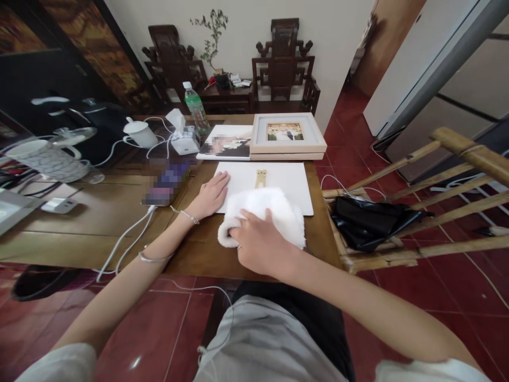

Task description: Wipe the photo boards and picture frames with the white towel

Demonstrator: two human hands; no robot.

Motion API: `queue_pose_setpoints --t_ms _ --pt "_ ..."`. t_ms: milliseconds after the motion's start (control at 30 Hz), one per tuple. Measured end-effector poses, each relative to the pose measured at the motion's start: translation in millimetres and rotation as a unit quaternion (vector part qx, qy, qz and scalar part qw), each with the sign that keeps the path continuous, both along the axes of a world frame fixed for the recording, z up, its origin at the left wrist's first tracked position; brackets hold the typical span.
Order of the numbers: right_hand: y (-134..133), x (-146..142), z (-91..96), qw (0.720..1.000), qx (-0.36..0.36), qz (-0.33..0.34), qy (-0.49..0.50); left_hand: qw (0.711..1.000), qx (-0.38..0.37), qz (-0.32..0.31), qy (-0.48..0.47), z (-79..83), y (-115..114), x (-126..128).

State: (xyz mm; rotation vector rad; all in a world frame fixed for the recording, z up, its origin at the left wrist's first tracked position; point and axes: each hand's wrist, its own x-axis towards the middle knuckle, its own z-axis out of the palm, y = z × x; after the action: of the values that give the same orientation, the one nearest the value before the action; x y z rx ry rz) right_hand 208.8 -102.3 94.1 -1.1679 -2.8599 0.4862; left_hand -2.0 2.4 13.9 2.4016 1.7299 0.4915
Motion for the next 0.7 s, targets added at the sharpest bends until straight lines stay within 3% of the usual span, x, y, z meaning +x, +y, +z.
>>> queue_pose_setpoints --t_ms 200,367,567,700 --pt "22 -8 10.8 0.999 0.001 -0.041 -0.006 1.000 -0.007 0.000 -0.003 1.2 1 -2" --pt "67 -19 20.3 0.996 -0.004 -0.085 -0.029 1.000 -0.016 -0.002 -0.009 2.6 2 -4" --pt "129 -31 -1.8 0.991 0.054 -0.122 0.009 1.000 -0.004 -0.004 -0.022 0.1 5 -7" --pt "124 -38 -18.1 0.990 0.091 -0.108 0.007 1.000 0.000 -0.013 -0.026 0.8 6 -7"
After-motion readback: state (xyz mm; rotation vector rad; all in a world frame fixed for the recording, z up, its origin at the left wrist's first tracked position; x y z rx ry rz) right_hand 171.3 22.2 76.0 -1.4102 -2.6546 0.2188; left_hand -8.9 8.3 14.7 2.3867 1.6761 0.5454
